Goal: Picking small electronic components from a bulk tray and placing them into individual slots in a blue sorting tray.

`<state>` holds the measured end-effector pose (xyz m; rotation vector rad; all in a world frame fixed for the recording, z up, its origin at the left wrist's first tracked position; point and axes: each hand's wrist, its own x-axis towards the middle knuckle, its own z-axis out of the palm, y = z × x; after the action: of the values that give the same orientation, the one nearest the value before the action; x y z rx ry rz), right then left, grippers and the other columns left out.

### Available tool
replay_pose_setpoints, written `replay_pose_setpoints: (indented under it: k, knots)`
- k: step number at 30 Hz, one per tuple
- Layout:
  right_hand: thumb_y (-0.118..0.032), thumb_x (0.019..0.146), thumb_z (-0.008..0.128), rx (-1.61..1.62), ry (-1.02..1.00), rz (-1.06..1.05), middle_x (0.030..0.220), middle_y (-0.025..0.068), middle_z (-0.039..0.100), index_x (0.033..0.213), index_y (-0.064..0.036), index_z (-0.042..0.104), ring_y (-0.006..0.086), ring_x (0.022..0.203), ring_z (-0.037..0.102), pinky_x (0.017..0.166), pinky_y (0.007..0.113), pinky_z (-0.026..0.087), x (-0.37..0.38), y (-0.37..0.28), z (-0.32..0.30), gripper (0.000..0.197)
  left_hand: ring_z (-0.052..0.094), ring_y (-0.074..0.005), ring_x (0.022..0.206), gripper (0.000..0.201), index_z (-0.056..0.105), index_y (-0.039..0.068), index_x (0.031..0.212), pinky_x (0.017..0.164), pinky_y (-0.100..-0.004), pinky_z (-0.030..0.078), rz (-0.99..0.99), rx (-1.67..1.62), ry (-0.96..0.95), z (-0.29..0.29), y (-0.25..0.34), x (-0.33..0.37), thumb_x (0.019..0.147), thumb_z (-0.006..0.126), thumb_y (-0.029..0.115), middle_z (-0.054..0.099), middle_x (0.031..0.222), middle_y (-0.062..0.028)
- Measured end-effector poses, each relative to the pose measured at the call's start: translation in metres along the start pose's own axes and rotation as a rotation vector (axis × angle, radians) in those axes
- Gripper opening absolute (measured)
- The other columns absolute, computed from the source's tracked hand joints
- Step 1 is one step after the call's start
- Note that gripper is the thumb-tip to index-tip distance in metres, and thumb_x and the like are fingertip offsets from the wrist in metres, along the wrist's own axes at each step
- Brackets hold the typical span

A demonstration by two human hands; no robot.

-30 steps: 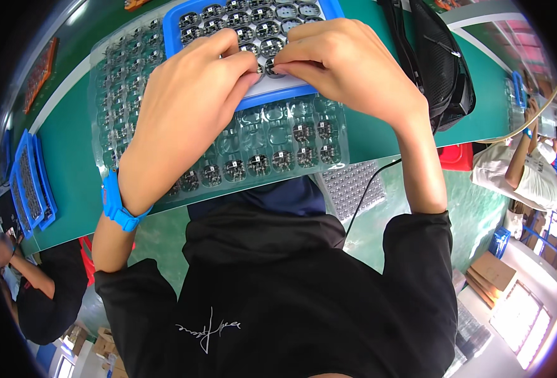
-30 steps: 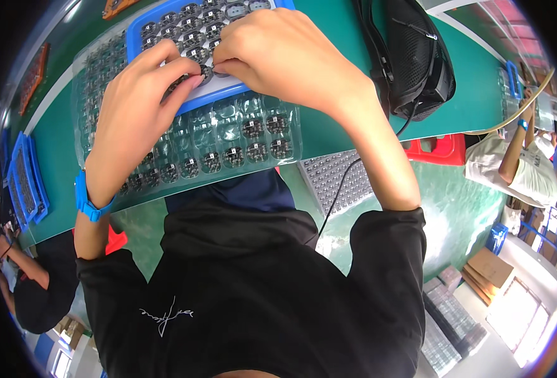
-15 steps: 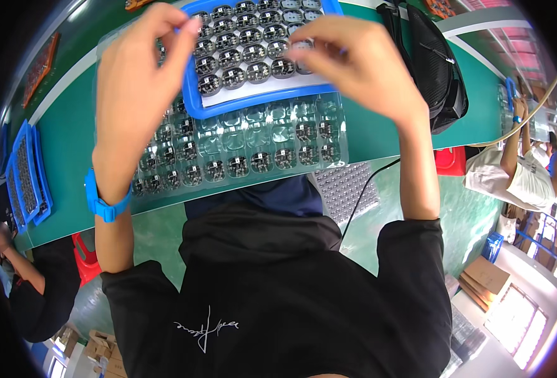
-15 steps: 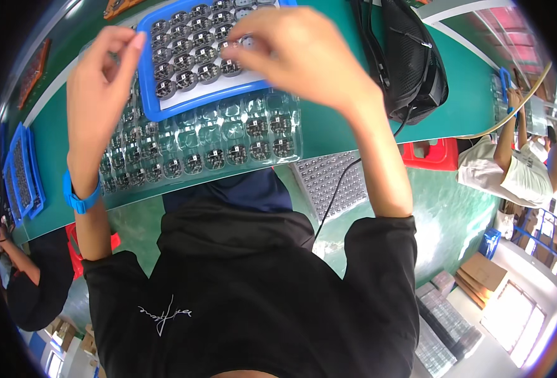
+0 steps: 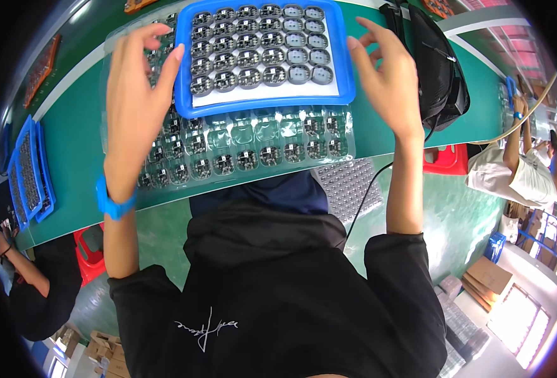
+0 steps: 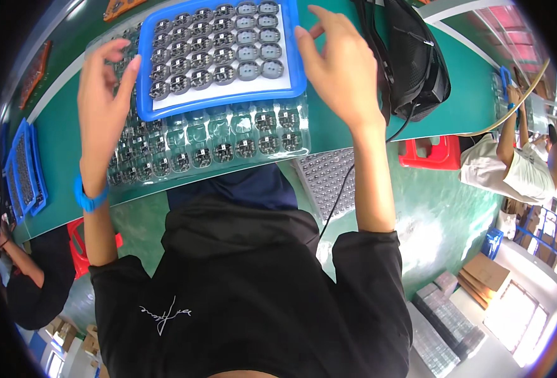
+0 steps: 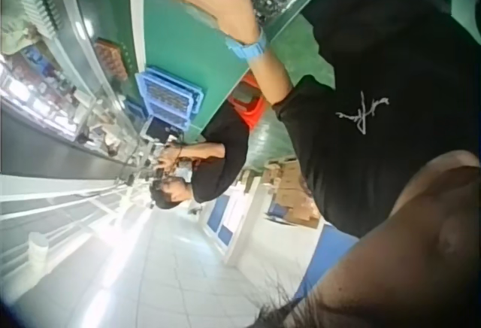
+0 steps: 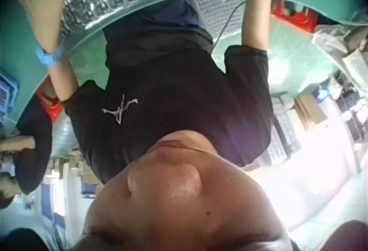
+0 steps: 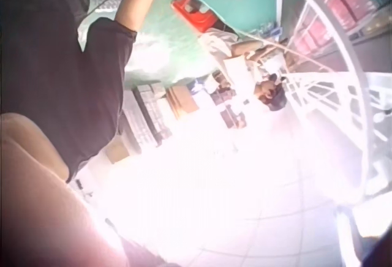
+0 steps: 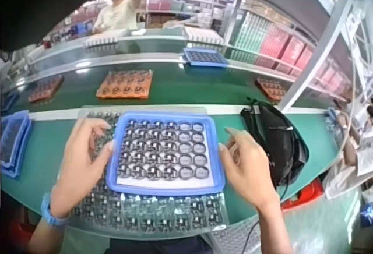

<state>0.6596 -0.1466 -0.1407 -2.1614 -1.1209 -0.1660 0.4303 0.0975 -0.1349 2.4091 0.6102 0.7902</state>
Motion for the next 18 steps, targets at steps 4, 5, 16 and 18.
replay_pose_setpoints:
  k: [4, 5, 16, 18]
  knots:
    - [-0.012, 0.095, 0.077, 0.057, -0.148, -0.041, 0.086, 0.007, 0.069, 0.115, -0.0031, 0.077, 0.0144, 0.072, 0.061, 0.063, 0.03, 0.047, -0.035, -0.013, -0.043, 0.021, 0.065, -0.0284, 0.082, 0.016, 0.072, 0.007, 0.104, 0.07, -0.0385, 0.053, 0.406, -0.081, -0.168, 0.008, 0.063, -0.028, 0.092, 0.08, 0.012, 0.064, 0.096, -0.0089]
    - [-0.011, 0.092, 0.079, 0.125, -0.307, -0.106, 0.085, 0.0071, 0.069, 0.111, -0.0038, 0.077, 0.0152, 0.071, 0.062, 0.062, 0.031, 0.048, -0.043, -0.016, -0.052, 0.02, 0.068, -0.0297, 0.082, 0.02, 0.074, 0.005, 0.105, 0.07, -0.0372, 0.054, 0.418, -0.051, -0.323, 0.011, 0.08, -0.033, 0.09, 0.083, 0.013, 0.067, 0.094, -0.0104]
    - [-0.006, 0.082, 0.084, 0.153, -0.389, -0.203, 0.072, 0.005, 0.062, 0.095, -0.0061, 0.081, 0.022, 0.061, 0.058, 0.055, 0.037, 0.044, -0.051, -0.024, -0.043, 0.013, 0.072, -0.0253, 0.069, 0.009, 0.066, 0.003, 0.093, 0.055, -0.0404, 0.055, 0.487, 0.232, -0.572, 0.063, 0.106, -0.046, 0.086, 0.069, 0.008, 0.065, 0.087, -0.0075]
    - [0.002, 0.082, 0.082, 0.319, -0.37, -0.248, 0.075, 0.0059, 0.067, 0.096, -0.0022, 0.082, 0.018, 0.066, 0.061, 0.059, 0.034, 0.045, -0.03, -0.019, -0.059, 0.015, 0.069, -0.0289, 0.074, 0.011, 0.069, 0.005, 0.093, 0.062, -0.0419, 0.053, 0.422, 0.058, -0.498, 0.04, 0.109, -0.033, 0.09, 0.078, 0.01, 0.061, 0.085, -0.0086]
